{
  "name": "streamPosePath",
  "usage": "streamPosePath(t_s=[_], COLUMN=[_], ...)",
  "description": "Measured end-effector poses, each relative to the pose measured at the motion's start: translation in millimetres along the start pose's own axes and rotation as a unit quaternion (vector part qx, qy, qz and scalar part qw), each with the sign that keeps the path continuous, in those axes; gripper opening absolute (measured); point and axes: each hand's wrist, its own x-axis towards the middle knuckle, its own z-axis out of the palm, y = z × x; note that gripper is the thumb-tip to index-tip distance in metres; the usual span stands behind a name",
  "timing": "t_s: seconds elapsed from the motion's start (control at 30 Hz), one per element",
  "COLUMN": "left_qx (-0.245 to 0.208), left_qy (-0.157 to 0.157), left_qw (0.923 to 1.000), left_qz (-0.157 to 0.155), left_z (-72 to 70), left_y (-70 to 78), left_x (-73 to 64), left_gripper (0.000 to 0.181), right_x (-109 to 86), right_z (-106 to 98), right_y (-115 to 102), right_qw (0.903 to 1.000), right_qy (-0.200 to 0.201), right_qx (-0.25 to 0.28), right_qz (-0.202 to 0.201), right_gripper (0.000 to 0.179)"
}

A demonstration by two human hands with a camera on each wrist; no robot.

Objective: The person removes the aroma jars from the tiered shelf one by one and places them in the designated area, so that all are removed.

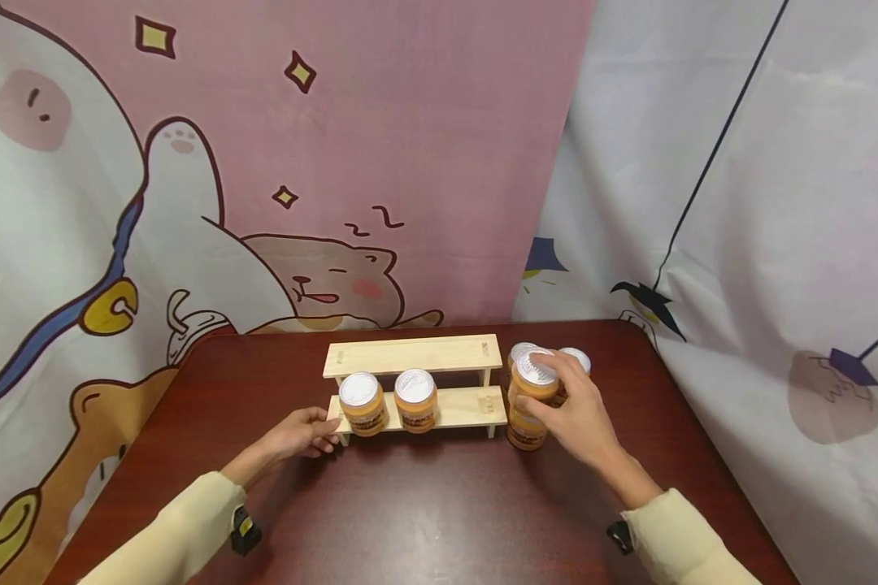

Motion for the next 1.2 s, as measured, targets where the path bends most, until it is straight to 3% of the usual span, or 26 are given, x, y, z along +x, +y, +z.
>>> streamPosePath(t_s=[0.33, 1.2], left_qx=[0.003, 0.004], left_qy=[-0.001, -0.005], left_qw=[1.0, 1.0], left_qz=[0.003, 0.007], left_z=[-0.3, -0.2], left_y=[-0.1, 1.3], left_x=[-2.0, -1.6], left_gripper=[0.023, 0.023], right_x=[-4.0, -17.3], right_z=[-17, -38], right_y=[9, 31], right_qw=[0.9996, 0.9949], right_qy=[0.01, 0.065], right_qx=[-0.012, -0.055], right_qz=[0.025, 0.054], right_gripper=[0.067, 0.071])
